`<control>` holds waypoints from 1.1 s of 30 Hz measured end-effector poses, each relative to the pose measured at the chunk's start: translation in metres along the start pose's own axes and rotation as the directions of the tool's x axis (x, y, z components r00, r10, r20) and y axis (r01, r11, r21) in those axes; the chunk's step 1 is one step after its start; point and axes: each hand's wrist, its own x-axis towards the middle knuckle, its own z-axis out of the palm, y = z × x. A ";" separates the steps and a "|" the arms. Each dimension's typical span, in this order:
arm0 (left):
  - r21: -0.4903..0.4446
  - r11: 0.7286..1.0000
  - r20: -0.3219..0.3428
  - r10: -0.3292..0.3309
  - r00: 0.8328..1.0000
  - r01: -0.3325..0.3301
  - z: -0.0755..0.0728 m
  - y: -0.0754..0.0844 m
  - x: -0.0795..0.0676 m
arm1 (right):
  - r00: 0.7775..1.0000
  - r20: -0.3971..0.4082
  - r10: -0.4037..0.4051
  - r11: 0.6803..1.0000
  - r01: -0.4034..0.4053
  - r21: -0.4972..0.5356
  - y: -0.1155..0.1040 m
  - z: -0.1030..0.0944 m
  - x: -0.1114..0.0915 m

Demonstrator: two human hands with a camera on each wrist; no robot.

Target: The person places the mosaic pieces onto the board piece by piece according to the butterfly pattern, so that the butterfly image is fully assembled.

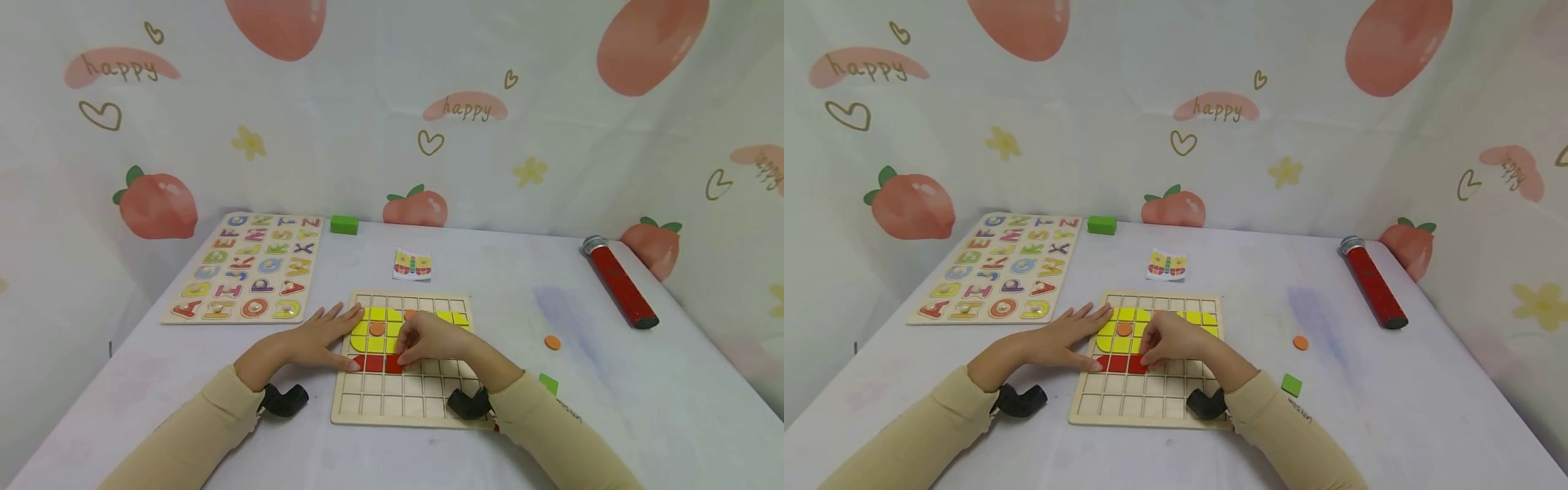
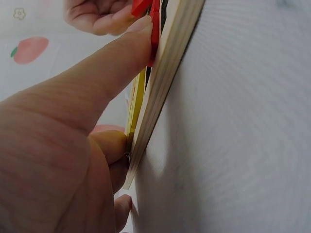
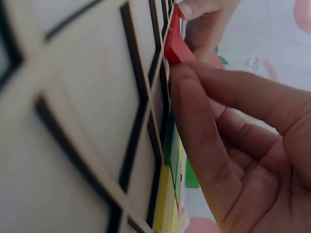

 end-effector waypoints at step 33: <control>-0.011 1.000 0.005 0.009 1.000 -0.009 0.000 -0.001 -0.001 | 0.992 -0.111 0.067 0.998 -0.066 0.006 0.024 -0.026 -0.067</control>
